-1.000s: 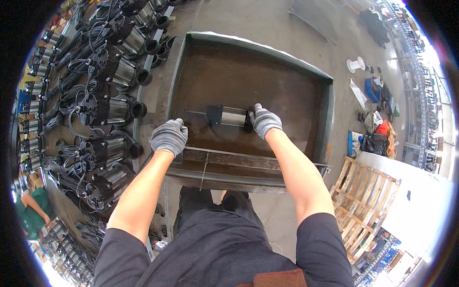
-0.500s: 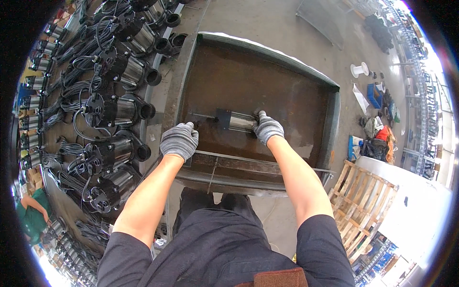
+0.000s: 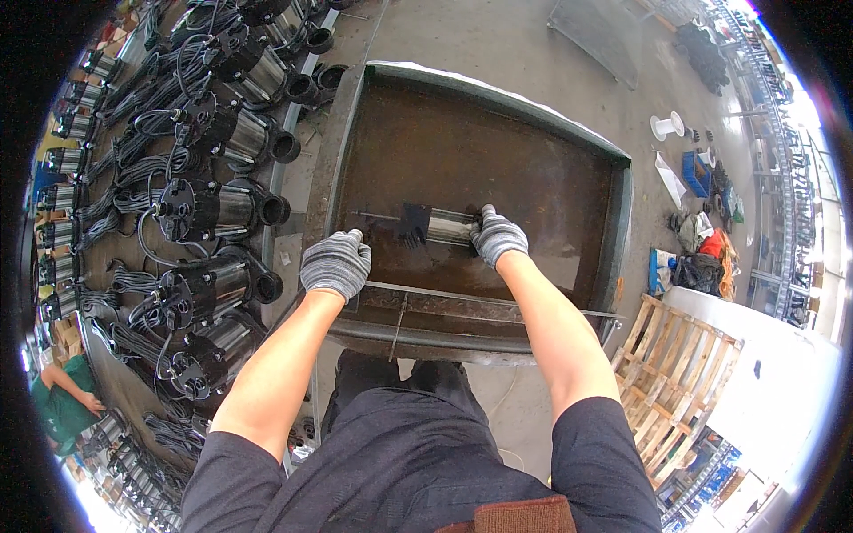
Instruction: Testing industrial water pumps by submerging them in a water tank and checking for leaks or operation.
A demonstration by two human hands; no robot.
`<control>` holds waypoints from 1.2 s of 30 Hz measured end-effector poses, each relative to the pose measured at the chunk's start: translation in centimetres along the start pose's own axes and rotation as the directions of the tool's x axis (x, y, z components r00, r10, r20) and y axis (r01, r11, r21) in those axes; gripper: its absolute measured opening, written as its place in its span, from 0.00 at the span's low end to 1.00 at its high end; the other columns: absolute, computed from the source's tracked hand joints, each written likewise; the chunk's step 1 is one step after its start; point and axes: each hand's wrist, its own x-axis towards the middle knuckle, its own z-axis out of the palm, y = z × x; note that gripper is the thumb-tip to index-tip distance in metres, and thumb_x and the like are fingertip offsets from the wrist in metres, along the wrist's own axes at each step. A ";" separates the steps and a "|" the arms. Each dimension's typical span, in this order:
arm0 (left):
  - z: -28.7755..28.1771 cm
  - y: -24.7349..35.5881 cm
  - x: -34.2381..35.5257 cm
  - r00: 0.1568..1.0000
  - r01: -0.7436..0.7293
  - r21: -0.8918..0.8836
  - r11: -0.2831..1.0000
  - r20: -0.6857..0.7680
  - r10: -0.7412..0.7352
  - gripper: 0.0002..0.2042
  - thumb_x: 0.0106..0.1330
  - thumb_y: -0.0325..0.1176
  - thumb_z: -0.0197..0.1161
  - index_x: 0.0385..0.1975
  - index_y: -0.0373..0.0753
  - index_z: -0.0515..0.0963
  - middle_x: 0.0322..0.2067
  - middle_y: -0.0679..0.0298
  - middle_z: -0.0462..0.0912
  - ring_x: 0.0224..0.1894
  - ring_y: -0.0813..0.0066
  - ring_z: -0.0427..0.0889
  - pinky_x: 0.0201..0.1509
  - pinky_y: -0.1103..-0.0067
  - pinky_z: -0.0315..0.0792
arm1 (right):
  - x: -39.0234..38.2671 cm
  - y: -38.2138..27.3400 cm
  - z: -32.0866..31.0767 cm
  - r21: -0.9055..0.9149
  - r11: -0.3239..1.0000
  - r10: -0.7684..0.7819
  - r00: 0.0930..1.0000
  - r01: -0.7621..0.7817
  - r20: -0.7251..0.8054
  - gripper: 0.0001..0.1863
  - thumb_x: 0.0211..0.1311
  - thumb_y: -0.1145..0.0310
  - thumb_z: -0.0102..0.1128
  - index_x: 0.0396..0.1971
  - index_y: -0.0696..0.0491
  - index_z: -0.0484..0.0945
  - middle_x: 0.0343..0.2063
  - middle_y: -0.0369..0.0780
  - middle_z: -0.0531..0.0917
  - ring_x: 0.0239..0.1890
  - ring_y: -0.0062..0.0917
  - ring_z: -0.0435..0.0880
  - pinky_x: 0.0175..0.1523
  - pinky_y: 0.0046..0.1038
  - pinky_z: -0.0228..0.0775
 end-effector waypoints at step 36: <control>-6.8 -8.4 -18.6 0.963 -0.193 -0.930 -0.313 -0.118 -0.242 0.13 0.69 0.34 0.57 0.48 0.33 0.77 0.18 0.63 0.79 0.09 0.84 0.67 0.11 0.89 0.60 | -22.5 5.6 -9.0 0.226 0.888 -0.328 0.896 0.401 -0.301 0.08 0.53 0.67 0.61 0.31 0.54 0.84 0.29 0.49 0.85 0.34 0.45 0.85 0.43 0.39 0.77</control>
